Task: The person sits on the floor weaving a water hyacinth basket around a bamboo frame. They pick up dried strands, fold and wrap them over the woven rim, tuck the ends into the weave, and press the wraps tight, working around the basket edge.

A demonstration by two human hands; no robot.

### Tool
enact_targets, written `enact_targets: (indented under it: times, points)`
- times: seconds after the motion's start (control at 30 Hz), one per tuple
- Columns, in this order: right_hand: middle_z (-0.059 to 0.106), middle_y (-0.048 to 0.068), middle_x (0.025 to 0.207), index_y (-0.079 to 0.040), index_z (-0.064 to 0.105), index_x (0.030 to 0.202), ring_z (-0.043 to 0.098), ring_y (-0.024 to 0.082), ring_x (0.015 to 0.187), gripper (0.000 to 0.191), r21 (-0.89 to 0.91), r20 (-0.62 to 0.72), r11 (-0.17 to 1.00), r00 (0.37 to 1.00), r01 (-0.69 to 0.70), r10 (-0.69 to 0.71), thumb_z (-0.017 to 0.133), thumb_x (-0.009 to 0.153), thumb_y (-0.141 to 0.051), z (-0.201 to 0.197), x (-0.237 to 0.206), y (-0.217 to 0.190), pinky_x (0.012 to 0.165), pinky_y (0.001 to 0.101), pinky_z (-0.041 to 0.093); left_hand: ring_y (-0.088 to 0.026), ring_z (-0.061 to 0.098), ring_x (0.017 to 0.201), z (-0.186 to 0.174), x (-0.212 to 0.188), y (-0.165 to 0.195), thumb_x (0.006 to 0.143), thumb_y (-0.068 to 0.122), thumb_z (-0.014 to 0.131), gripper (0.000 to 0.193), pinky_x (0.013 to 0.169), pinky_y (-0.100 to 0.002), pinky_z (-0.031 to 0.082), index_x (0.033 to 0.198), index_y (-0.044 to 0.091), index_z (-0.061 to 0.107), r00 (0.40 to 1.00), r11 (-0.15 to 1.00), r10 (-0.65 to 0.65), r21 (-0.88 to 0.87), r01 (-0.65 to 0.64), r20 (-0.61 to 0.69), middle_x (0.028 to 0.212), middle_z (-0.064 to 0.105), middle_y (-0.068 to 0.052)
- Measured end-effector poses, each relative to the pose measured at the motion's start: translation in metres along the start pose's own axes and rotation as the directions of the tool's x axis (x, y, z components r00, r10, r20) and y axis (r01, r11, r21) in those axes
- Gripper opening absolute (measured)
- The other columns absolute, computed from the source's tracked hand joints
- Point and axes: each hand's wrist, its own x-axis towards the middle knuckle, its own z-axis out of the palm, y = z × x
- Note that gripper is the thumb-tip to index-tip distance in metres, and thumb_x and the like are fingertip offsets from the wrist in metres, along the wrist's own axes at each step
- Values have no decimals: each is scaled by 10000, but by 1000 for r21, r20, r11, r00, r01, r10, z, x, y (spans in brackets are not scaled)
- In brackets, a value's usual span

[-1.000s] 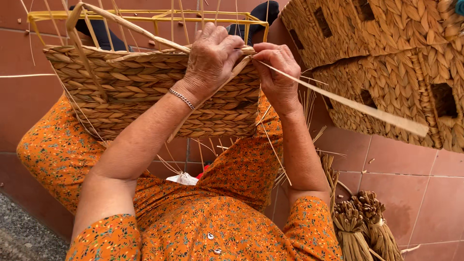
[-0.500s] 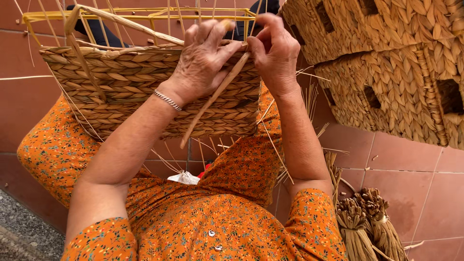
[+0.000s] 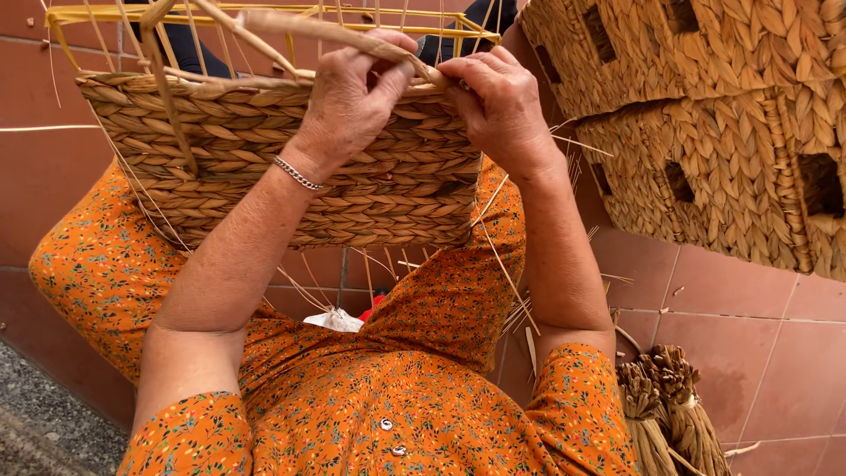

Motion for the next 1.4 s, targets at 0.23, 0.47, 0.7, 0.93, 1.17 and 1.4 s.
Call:
enact_targets:
  times: [0.23,0.47,0.7,0.93,1.17,1.4]
  points:
    - [714,109,977,-10,634,1091,737,219,887,103,166,-17,976,989,-143,148,709,1037,35,5,1,0,775,325,585,-199,667,593,35,44,-10,1026,258,707,217,549,-382,569,910,75,685,954,647,-206,762,-36,220,667,660,-59]
    - [709,94,938,-27,661,1038,725,226,857,94,133,-141,985,982,-110,129,717,1003,38,13,0,1,755,340,582,-158,676,577,29,14,-12,1035,141,634,141,522,-319,580,922,70,680,986,979,-153,129,160,-62,701,688,-29]
    - [655,92,922,-54,714,943,655,255,835,84,-109,-138,992,990,-56,40,788,917,-22,27,6,-4,741,382,541,-220,726,1035,11,-18,31,1041,52,726,140,920,-344,612,1177,67,696,972,953,236,192,-236,23,1136,733,-91]
    - [638,70,958,-62,743,1008,644,274,940,78,-71,-17,997,1000,7,-8,766,954,-10,14,7,-6,830,398,529,-222,461,1280,-32,-14,27,963,63,715,450,1064,-407,371,1409,54,660,932,471,334,832,-292,138,1433,539,-76]
    - [662,57,919,-56,694,944,633,262,888,106,-103,-86,994,996,-20,11,799,946,-50,20,5,-8,802,392,516,-209,431,1304,-5,-14,0,1043,149,666,162,1080,-397,304,1191,84,658,915,172,299,928,-329,269,1334,531,-51]
    - [715,70,950,-44,701,993,647,252,899,93,-14,-133,999,991,-31,29,772,942,-12,18,-4,-6,807,381,535,-204,381,1393,26,19,0,959,149,672,274,1148,-393,245,1175,-14,713,898,-130,261,935,-330,353,1461,521,-53]
